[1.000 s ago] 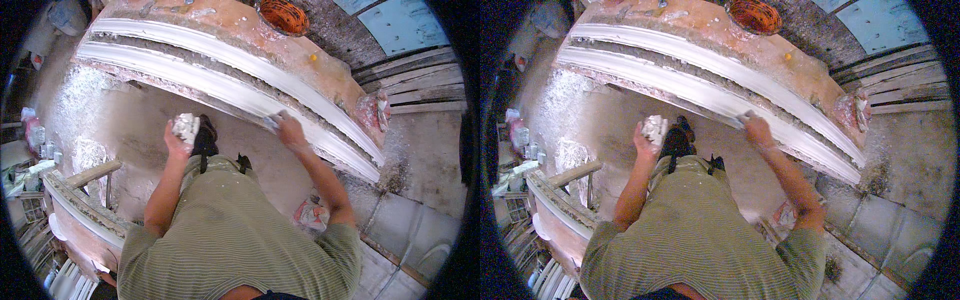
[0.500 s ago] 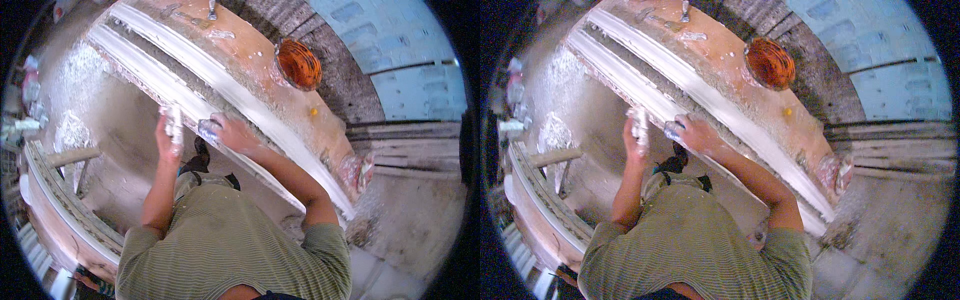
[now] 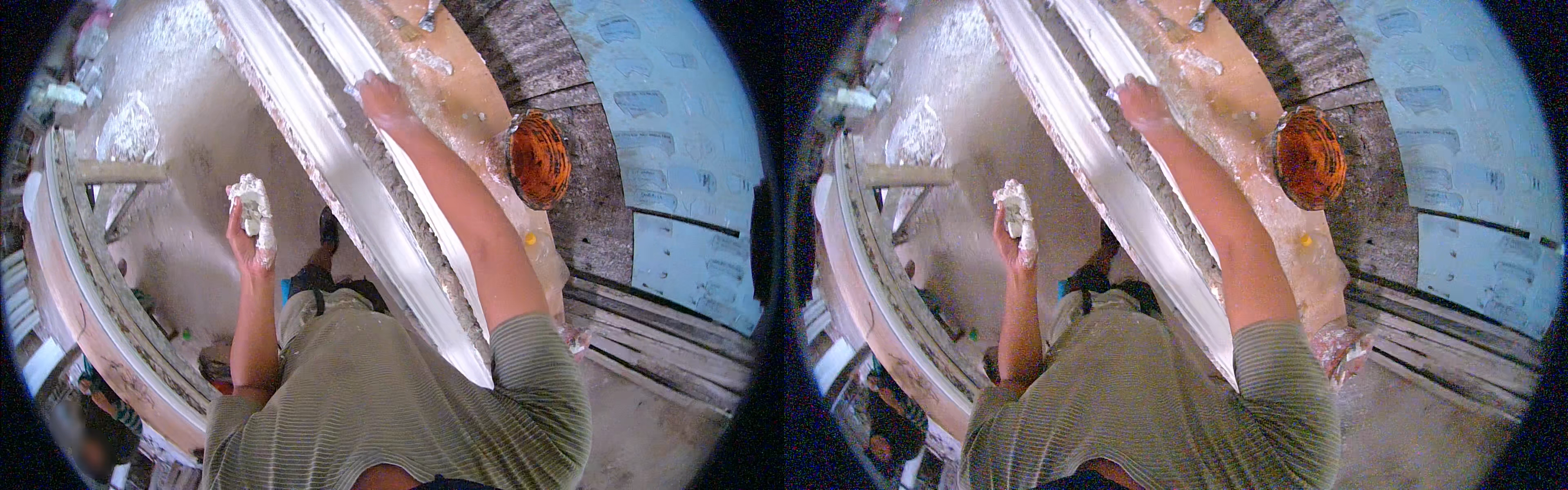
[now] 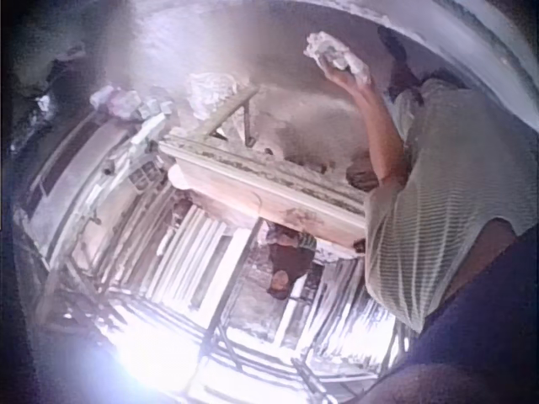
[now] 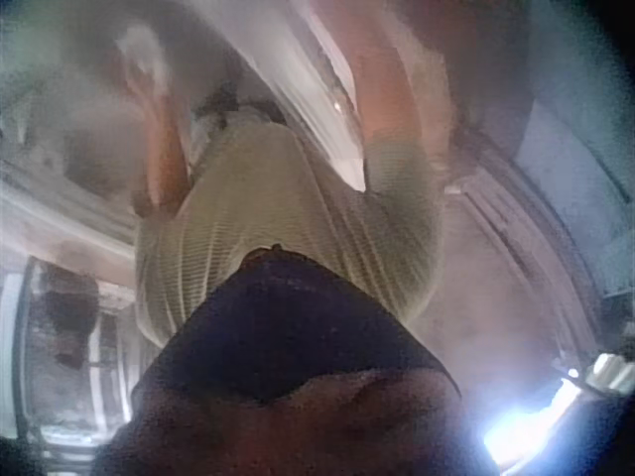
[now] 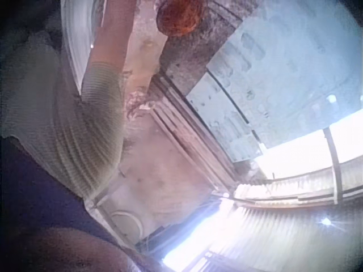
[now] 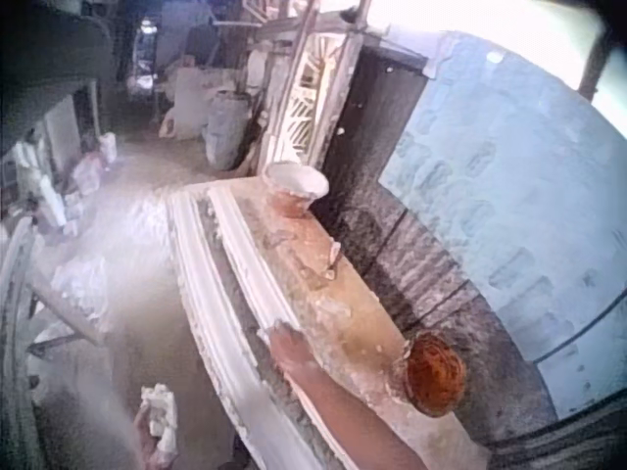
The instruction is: The person applies a white paste to long white molding pieces resting on a wooden workbench using their hands. They smooth the paste along the grooves and edges of the moldings, then walk to a bucket and scoop water with a yellow cup.
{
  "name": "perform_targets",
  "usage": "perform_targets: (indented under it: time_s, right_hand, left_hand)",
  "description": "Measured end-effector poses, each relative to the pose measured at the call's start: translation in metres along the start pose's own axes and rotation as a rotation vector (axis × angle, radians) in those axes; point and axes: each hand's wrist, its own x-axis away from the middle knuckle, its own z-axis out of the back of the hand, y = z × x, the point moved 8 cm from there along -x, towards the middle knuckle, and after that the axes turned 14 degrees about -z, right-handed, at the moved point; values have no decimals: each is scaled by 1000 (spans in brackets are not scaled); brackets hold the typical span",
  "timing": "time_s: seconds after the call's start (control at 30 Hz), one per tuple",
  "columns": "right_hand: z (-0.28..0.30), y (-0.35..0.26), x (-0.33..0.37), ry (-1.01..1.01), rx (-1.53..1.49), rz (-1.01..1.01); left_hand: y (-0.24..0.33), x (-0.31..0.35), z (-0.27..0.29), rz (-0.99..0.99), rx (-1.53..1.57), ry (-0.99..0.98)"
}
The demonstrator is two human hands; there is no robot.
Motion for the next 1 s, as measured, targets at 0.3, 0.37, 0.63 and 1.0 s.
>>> perform_targets:
  time_s: [0.3,0.37,0.63,1.0]
  right_hand:
    - [-16,-2,39,36,270,331]
    - [-18,5,68,-29,284,328]
    - [-24,65,236,-76,291,386]
    - [4,157,479,-372,-21,87]
  left_hand:
    - [26,74,101,-111,-103,207]
    - [24,91,103,-113,-21,176]
    - [9,196,91,-182,-82,28]
    - [-38,396,187,24,-109,96]
